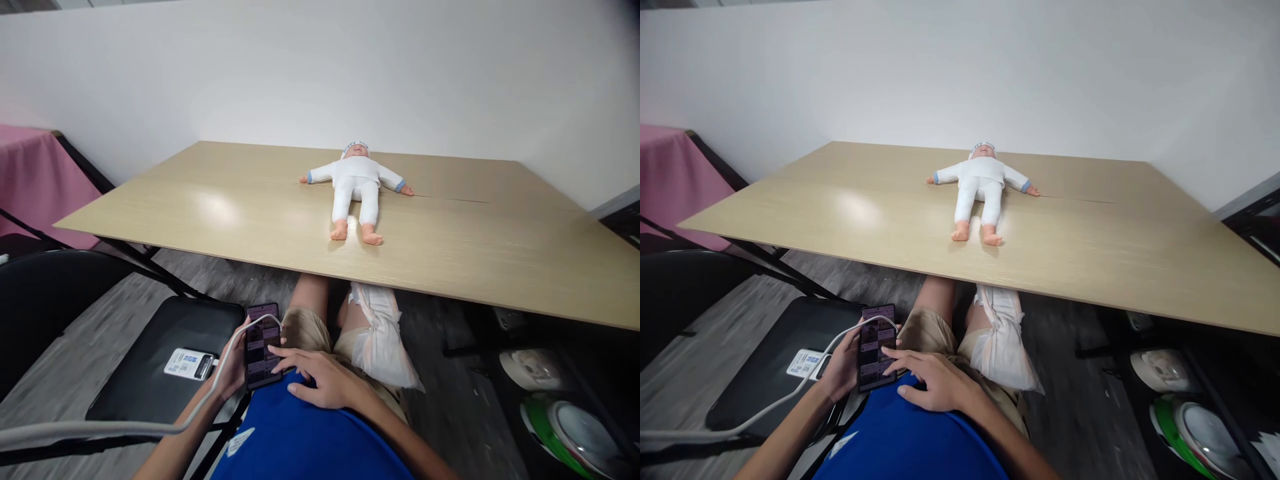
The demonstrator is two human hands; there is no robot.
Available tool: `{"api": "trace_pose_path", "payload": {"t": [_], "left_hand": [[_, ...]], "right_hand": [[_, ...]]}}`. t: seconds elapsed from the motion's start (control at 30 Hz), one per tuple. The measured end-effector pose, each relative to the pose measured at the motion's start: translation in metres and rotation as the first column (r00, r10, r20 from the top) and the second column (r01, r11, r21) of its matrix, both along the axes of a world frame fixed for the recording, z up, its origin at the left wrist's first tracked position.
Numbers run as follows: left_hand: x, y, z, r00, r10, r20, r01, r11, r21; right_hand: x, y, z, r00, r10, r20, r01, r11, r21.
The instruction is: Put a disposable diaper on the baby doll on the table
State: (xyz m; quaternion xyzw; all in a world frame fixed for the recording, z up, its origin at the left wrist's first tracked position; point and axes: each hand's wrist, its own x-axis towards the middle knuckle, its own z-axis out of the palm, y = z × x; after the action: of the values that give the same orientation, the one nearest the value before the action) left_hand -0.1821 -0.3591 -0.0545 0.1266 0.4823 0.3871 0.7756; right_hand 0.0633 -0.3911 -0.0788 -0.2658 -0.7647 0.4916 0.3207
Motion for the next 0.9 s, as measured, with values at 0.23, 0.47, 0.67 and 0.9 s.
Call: {"api": "trace_pose_path", "payload": {"t": [0.23, 0.47, 0.67, 0.9], "left_hand": [[-0.001, 0.000, -0.004, 0.998, -0.023, 0.053, 0.024, 1.000, -0.019], [0.001, 0.000, -0.003, 0.999, 0.029, 0.038, -0.028, 0.999, -0.033], [-0.004, -0.001, -0.005, 0.993, -0.061, 0.099, 0.066, 0.997, -0.046], [-0.007, -0.003, -0.010, 0.996, -0.078, 0.047, 0.079, 0.997, -0.015]], "right_hand": [[0.002, 0.000, -0.003, 1.000, 0.005, -0.017, -0.004, 1.000, 0.001], [-0.007, 0.002, -0.014, 0.958, -0.202, -0.204, 0.186, 0.978, -0.095], [-0.031, 0.036, -0.029, 0.750, -0.638, -0.175, 0.593, 0.765, -0.249], [-0.068, 0.080, -0.028, 0.756, -0.641, -0.132, 0.543, 0.728, -0.419]]}}
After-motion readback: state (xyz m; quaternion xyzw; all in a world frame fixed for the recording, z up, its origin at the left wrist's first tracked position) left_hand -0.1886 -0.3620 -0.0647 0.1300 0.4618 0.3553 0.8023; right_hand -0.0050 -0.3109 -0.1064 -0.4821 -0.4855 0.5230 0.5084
